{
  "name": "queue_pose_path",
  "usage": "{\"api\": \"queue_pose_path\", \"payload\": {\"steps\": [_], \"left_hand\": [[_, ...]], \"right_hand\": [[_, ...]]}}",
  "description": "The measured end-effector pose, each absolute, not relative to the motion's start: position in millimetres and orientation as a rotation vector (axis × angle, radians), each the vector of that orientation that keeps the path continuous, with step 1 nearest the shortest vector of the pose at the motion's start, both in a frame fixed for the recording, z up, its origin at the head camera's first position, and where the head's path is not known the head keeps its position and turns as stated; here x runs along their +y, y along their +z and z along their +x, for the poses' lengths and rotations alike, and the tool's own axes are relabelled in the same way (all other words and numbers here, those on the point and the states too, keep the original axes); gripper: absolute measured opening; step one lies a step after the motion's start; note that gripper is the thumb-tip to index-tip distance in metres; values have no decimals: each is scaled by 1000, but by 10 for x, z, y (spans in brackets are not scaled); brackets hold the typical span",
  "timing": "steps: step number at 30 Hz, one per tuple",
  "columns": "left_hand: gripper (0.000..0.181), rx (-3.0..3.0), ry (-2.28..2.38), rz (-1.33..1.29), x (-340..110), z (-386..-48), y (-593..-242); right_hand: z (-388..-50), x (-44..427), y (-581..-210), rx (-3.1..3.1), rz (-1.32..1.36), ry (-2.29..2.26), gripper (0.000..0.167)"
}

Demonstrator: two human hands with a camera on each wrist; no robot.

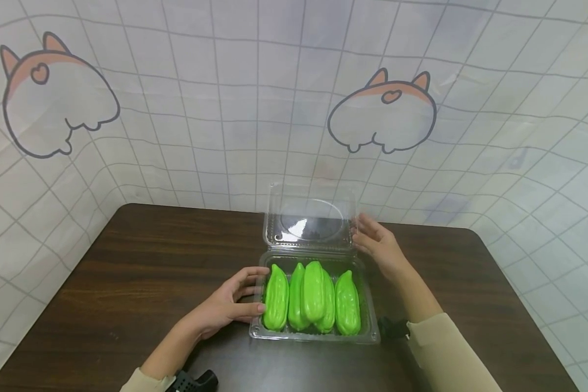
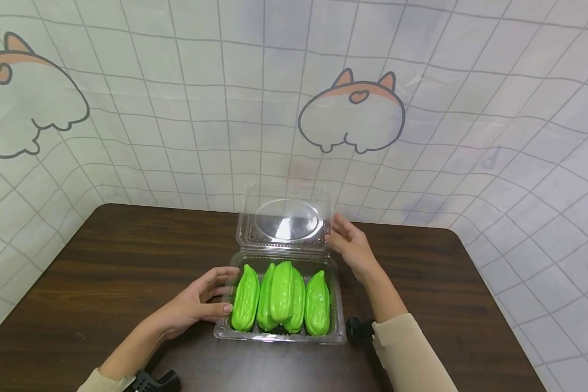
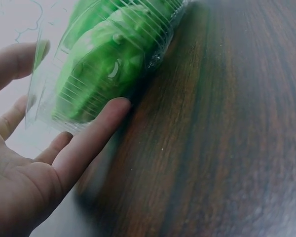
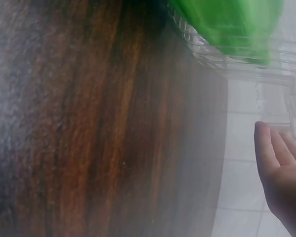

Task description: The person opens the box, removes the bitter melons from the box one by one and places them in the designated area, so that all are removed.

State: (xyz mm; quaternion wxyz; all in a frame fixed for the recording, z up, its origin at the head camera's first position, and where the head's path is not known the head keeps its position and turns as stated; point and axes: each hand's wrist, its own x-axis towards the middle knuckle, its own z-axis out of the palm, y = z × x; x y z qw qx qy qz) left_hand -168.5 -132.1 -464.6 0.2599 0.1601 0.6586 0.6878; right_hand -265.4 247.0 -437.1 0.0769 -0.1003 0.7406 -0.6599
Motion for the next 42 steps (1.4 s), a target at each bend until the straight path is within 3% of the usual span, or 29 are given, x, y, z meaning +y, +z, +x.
{"api": "queue_pose_path", "payload": {"steps": [6,24,32,42], "left_hand": [[79,1791,1833,490,-1336,-1687,-4659],[80,1790,1829,513,-1361,-1705,-4669],[80,1780,1837,514,-1339,-1694,-4692],[79,1784,1839,509,-1337,-1690,-4672]], "right_hand": [[-2638,2491,-4402,2212,-299,-1916,70],[-2585,2512,-4465,2225,-267,-1754,70],[-2316,2552,-4248,2407,-237,-1676,66],[-1912,2416,-4006,2552,-386,-1625,57]]}}
